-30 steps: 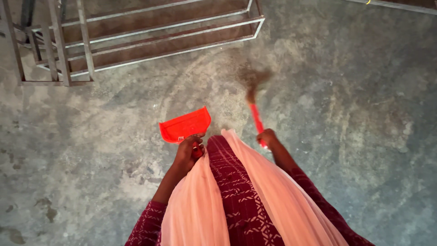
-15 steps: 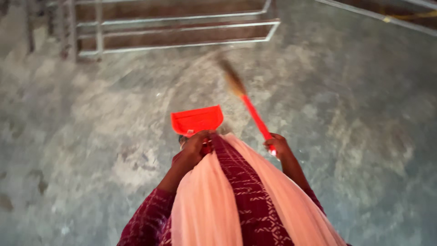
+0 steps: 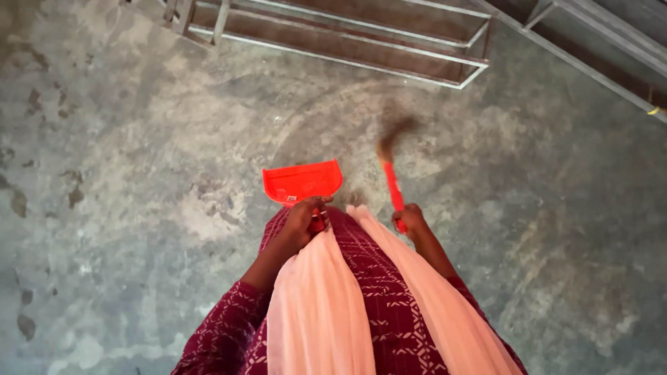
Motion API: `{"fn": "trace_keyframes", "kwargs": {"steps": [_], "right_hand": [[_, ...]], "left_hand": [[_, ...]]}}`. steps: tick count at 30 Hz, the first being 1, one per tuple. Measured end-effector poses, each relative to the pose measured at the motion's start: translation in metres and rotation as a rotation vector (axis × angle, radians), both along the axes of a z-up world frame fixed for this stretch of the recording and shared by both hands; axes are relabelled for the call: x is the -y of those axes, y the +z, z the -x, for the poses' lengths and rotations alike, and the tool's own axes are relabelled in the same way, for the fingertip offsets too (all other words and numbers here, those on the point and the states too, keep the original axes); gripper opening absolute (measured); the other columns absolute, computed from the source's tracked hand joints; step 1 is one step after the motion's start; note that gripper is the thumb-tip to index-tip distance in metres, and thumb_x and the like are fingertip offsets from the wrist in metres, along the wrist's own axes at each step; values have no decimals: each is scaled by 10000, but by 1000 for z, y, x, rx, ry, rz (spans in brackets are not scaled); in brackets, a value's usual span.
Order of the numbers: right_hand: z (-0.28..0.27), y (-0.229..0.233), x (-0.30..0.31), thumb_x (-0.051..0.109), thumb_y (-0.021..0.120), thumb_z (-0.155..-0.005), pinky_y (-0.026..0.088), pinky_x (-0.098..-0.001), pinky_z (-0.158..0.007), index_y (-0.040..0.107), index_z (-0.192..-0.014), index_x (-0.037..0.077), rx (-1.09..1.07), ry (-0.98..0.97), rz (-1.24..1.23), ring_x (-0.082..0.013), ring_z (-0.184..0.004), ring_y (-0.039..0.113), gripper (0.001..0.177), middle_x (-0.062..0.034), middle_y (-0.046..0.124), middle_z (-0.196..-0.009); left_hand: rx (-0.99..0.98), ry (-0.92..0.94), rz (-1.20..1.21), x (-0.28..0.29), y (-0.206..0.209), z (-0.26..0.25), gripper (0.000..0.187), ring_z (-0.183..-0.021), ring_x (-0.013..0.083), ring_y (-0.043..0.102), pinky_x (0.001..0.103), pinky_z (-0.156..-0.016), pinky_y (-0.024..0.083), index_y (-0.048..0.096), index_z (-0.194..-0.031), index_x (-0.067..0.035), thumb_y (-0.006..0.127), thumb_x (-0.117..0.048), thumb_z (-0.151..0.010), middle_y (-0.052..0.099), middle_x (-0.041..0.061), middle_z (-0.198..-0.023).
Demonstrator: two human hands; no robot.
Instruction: The person sweeps a concrete floor using a broom and a dustpan, collecting debris into the dustpan.
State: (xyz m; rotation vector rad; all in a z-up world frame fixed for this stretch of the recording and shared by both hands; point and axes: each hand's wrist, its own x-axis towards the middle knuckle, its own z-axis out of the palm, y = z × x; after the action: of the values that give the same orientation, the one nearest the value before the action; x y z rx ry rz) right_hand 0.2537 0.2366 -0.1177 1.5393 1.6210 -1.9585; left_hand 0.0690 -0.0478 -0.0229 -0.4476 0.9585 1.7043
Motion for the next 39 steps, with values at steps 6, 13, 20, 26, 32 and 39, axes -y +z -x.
{"fn": "trace_keyframes", "kwargs": {"steps": [6,13,20,26,32,39], "right_hand": [[-2,-2,-1,-106,674,-729,434,-344,-394,581,-1266,-90,-131,-125,193,-215,-462,568,546,-169,636,-710],[-56,17,30,-141,670,-734,448,-330,-426,523,-1420,2,-98,-282,114,-198,-489,574,715,-156,653,-752],[-32,25,75,-28,617,-775,447,-380,-392,576,-898,-135,-133,-332,57,-263,-434,552,168,-187,586,-613],[19,12,151,-71,672,-738,435,-393,-394,624,-707,-134,39,-62,-46,-255,-415,562,84,-172,585,-566],[54,-1,220,-115,665,-730,459,-357,-413,600,-1114,-56,24,-103,159,-224,-470,571,394,-153,622,-691],[23,22,243,-92,670,-755,439,-307,-405,590,-1239,-65,-153,-242,202,-175,-479,554,492,-122,623,-742]], "left_hand": [[24,-51,101,9,6,-10,323,-677,195,574,365,-618,529,657,-1175,-1,570,-225,-959,562,66,-806],[4,-124,38,28,10,5,304,-778,187,589,329,-678,542,664,-1193,-33,592,-215,-960,563,24,-901],[-36,-157,39,74,4,25,320,-748,190,566,343,-655,526,658,-1181,13,589,-202,-955,543,34,-888],[49,-83,3,143,7,41,280,-699,176,540,346,-616,513,639,-1173,-6,588,-155,-942,511,36,-809],[21,-82,-2,196,-8,48,291,-682,194,551,348,-630,535,630,-1174,18,570,-184,-974,551,51,-809],[25,-159,-66,226,0,54,311,-684,198,564,345,-613,519,623,-1184,19,550,-203,-978,544,62,-809]]}}
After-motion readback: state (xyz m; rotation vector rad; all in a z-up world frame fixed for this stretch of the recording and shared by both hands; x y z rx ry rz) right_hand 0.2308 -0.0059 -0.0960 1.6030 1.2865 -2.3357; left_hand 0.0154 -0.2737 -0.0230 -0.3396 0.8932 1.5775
